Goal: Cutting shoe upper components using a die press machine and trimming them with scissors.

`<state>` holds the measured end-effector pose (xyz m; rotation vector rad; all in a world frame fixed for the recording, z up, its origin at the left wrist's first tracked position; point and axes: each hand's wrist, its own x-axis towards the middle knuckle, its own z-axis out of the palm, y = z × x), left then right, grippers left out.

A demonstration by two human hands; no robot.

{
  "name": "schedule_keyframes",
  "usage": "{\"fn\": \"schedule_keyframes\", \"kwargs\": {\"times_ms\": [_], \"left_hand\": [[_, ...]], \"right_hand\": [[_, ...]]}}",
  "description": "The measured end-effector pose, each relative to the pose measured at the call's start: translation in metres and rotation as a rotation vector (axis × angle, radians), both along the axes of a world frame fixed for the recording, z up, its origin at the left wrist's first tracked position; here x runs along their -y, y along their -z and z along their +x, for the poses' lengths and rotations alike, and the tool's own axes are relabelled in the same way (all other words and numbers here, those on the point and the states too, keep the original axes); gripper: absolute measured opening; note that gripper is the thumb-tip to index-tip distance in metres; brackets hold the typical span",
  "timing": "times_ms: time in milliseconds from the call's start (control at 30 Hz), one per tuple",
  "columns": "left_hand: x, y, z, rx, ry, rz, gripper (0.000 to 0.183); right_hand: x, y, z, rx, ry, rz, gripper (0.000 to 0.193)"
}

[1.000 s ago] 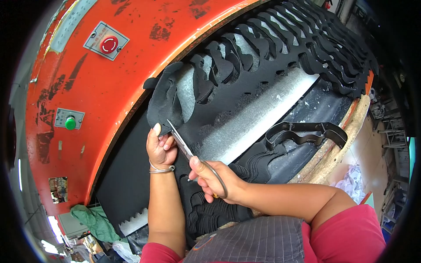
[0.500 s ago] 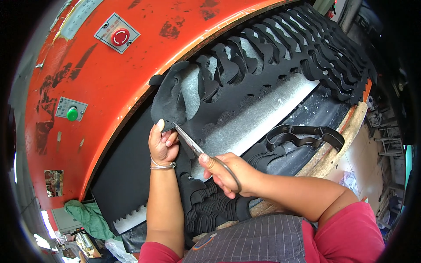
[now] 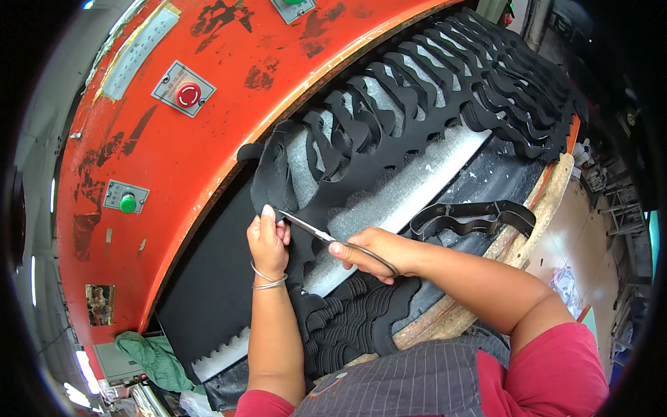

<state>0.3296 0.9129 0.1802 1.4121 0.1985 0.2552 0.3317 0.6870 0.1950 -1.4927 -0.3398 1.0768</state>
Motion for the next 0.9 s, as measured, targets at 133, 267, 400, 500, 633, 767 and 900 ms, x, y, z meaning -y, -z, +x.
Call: {"fn": "schedule_keyframes", "kwargs": {"times_ms": [133,267,400,500,633,767,900], "left_hand": [[-0.002,0.000,0.003,0.079,0.045,-0.142,0.037],[-0.003,0.006,0.000,0.054,0.073,-0.276,0.039],[-0.014,0.005,0.000,0.064,0.095,-0.373,0.036],[-0.015,0.001,0.003,0.028,0.053,-0.373,0.036],[-0.019,0.002,0.006,0.087,0.110,-0.352,0.033],[-0.019,0.004,0.001,0.050,0.094,-0.301,0.033],[-0.014,-0.004,-0.002,0.016,0.047,-0.049,0.034]], "right_hand": [[-0.016,-0.001,0.005,0.045,0.001,0.018,0.073],[-0.022,-0.003,0.017,0.084,0.085,0.026,0.075],[-0.028,-0.008,-0.009,-0.073,-0.022,0.069,0.083],[-0.043,-0.001,-0.042,-0.397,0.067,0.199,0.091],[-0.062,0.001,-0.031,-0.360,0.128,0.282,0.087],[-0.080,-0.007,-0.021,-0.413,0.174,0.309,0.088],[-0.094,-0.014,-0.019,-0.431,0.256,0.400,0.088]]}}
